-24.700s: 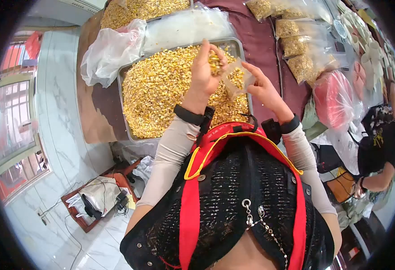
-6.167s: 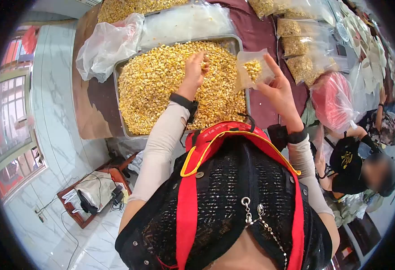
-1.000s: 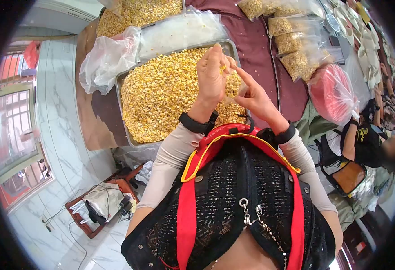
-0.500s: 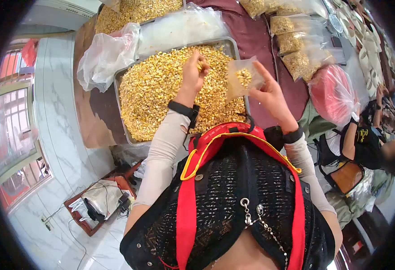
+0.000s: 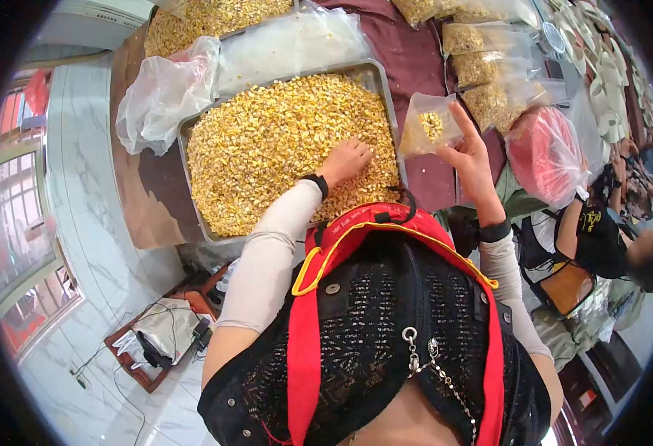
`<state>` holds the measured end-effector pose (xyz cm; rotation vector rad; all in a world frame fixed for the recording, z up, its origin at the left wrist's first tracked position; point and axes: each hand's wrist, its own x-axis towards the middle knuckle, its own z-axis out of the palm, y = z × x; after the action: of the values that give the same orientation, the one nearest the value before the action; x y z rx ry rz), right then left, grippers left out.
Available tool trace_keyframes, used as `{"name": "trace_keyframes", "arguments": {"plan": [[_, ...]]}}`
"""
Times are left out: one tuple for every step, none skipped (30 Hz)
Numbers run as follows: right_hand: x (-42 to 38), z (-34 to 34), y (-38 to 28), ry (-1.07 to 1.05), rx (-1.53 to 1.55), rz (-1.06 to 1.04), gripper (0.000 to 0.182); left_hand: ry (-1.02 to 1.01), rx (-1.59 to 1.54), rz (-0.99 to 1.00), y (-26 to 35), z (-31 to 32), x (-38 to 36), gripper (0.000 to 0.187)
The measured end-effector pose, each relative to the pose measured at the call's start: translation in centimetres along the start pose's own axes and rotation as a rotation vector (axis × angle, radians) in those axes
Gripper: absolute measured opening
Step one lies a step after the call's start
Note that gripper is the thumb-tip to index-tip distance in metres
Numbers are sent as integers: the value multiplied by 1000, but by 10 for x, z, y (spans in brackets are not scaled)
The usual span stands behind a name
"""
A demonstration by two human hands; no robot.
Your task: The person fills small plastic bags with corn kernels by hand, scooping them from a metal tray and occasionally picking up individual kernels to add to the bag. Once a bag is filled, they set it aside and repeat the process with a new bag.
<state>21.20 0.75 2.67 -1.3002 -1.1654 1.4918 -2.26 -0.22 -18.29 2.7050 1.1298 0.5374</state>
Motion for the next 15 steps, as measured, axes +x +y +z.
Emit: {"name": "trace_keyframes", "arguments": {"plan": [[0,-1,3,-3,0,4,71,-78,16,57,-8,-5,-3,10],[2,-1,6,-15,7,4,71,-156,34,115,-16,-9,-4,10],[3,0,9,-27,14,3,71,-161,29,131,-21,-11,-4,8],[4,1,11,-28,16,3,71,-162,31,130,-28,-13,-1,8],[4,2,12,-53,27,4,71,-260,39,53,-34,-15,2,8],[5,3,12,-76,38,4,72,-356,48,-23,-39,-19,6,7],[5,5,12,-74,39,2,72,-185,-88,-122,-42,-30,10,10],[5,9,11,-88,59,8,73,-187,-86,-118,-42,-40,15,10],[5,12,10,-102,81,14,73,-55,-214,-412,-40,-56,21,12],[5,15,10,-101,87,11,73,83,-339,-704,-39,-67,25,14],[5,17,9,-123,65,9,74,81,-335,-703,-42,-75,25,14],[5,19,9,-147,40,8,74,291,-817,-983,-45,-82,24,17],[4,21,10,-152,40,7,74,516,-1311,-1237,-49,-87,20,19],[4,23,11,-169,41,33,74,524,-1310,-1240,-56,-89,12,19],[5,26,12,-189,42,60,75,624,-1879,-1189,-61,-94,4,19]]}}
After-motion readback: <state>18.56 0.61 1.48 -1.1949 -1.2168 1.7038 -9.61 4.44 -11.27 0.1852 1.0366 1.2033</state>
